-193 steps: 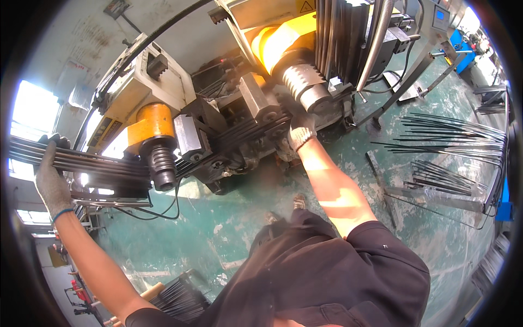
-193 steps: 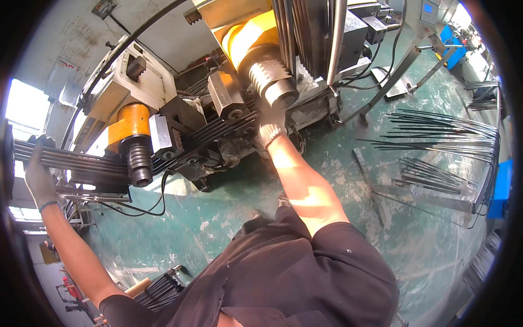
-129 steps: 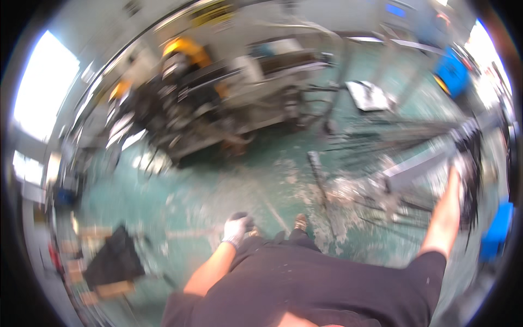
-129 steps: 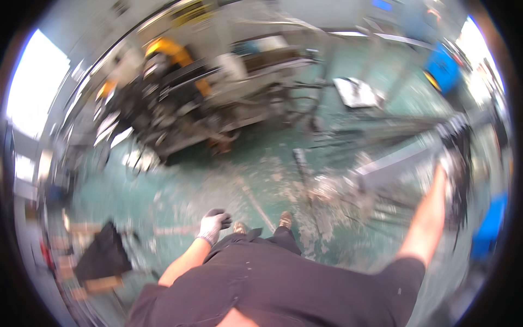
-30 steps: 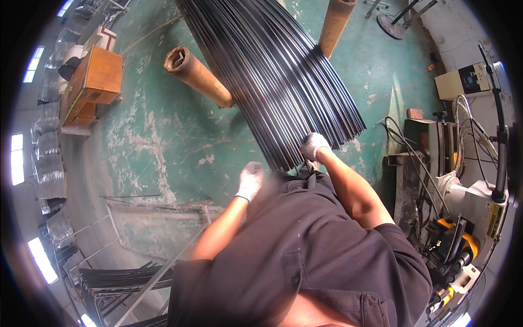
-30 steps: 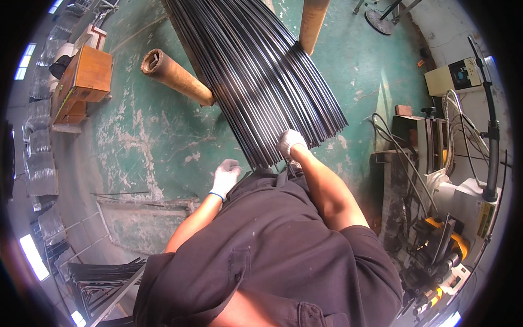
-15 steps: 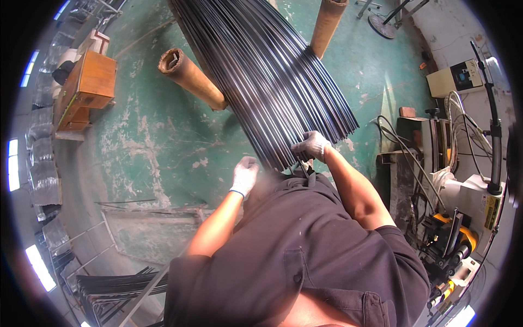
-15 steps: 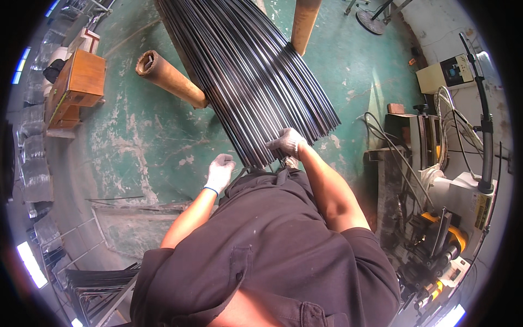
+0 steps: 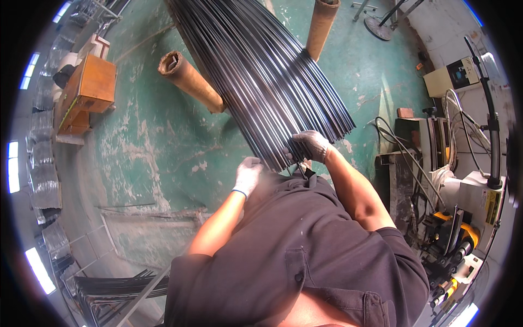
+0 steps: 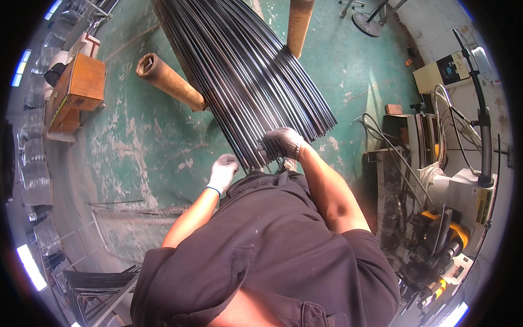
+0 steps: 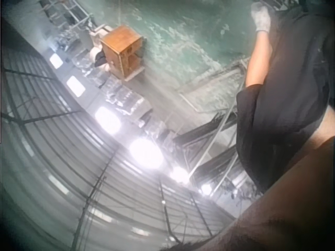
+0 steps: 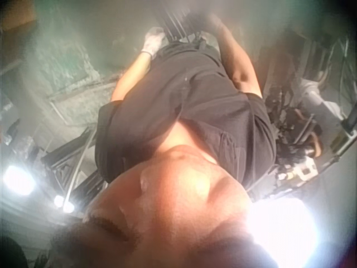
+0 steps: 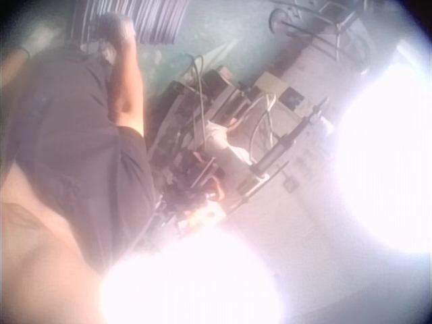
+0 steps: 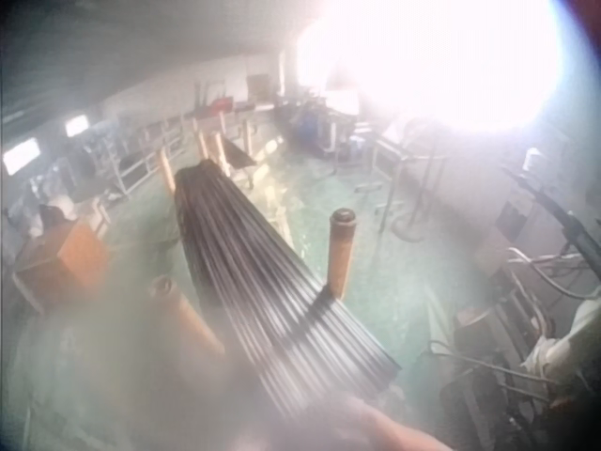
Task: The person repeatedly picks up bundles of long metal rods from a rack, feeds them into a bending machine, and removes the bent rods to place them on a nearby rack. The process is repeated continuously throughout the clip.
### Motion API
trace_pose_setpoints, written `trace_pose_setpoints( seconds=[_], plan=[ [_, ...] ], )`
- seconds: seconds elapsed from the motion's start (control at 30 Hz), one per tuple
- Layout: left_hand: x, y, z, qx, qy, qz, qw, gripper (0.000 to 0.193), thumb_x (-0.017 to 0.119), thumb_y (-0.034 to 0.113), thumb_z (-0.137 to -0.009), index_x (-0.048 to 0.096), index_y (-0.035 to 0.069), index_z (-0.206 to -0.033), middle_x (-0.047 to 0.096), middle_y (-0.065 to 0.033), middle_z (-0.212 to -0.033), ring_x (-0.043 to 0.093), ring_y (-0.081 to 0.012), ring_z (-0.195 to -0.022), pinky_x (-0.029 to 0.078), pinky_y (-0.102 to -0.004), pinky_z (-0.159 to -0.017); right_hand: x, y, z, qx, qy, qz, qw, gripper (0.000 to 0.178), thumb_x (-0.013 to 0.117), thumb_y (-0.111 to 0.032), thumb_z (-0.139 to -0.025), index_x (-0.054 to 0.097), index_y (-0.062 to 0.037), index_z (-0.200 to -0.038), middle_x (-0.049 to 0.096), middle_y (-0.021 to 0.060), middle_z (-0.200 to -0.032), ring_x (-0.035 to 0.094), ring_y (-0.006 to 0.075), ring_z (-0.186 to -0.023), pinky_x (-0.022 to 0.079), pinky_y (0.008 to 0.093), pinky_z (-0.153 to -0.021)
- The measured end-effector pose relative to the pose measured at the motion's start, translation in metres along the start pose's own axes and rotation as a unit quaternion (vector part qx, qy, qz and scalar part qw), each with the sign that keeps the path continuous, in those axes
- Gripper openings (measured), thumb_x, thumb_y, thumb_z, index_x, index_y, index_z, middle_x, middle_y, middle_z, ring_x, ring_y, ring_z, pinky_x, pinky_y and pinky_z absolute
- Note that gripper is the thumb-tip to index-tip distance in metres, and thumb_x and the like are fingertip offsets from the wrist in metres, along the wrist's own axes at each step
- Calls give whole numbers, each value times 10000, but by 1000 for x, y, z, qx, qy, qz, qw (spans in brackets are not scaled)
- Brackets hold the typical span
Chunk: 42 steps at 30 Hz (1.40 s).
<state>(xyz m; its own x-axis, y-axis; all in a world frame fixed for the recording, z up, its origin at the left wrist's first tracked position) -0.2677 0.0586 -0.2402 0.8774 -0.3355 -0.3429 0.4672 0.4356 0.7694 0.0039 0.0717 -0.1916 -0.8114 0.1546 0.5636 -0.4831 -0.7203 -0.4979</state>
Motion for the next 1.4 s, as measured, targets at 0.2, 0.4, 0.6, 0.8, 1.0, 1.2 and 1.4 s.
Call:
trace_pose_setpoints(
  seconds=[0.2,0.4,0.6,0.8,1.0,1.2,1.4],
  plan=[
    [12,23,-14,-37,-48,119,991,291,662,64,-956,672,-37,-1229,748,-102,-1005,695,-157,-859,570,-305,-753,-12,-5,10,-26,168,280,945,485,565,-472,-1099,652,-17,-954,573,45,-662,505,162,-495,426,354,-479],
    [46,73,-54,-51,-142,230,961,241,640,173,-1053,619,-1,-1219,730,-112,-1015,705,-201,-888,605,-347,-777,-53,29,168,28,265,413,871,492,599,-463,-1035,675,17,-964,641,96,-710,602,199,-619,488,398,-623],
    [79,116,-111,-122,-153,380,904,290,643,250,-1075,594,26,-1252,716,-182,-1060,705,-316,-963,599,-475,-868,-118,209,438,189,413,487,746,426,743,-265,-959,666,-56,-1322,732,279,-1176,690,470,-1134,556,493,-936],
    [100,167,-115,-136,-215,505,825,327,521,321,-1123,636,22,-1062,716,-160,-976,704,-323,-947,595,-538,-898,-90,329,576,295,532,481,632,343,865,-233,-765,761,-50,-1035,773,215,-1014,751,389,-989,583,462,-892],
    [140,136,-60,270,-226,-9,936,111,562,43,-1009,630,-22,-1069,648,-141,-966,638,-304,-904,581,-531,-927,-83,274,419,68,680,509,523,127,766,-223,-725,709,-109,-730,728,166,-811,722,379,-853,580,481,-811],
    [220,206,112,267,-263,-20,927,104,647,-127,-926,690,-33,-916,713,-143,-955,690,-221,-929,608,-374,-860,-184,382,541,22,728,487,482,50,666,-102,-677,668,-100,-727,699,191,-802,675,407,-850,533,500,-818],
    [264,342,187,-25,-416,547,726,134,652,124,-1032,639,13,-1106,603,-47,-947,538,-195,-846,501,-356,-863,-276,551,743,-48,926,-62,369,149,621,-160,-926,715,-75,-846,694,159,-853,652,325,-886,519,439,-851]
  ],
)
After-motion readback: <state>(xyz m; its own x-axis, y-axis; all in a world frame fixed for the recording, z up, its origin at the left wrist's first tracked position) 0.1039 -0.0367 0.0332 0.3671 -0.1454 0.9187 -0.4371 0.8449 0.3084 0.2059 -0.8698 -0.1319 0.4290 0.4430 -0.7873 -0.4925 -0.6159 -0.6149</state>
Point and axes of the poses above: each hand's wrist, its own z-axis away from the middle knuckle, its own x-axis out of the palm, y = z × x, the point moved 7 cm from there along -z, towards the middle knuckle
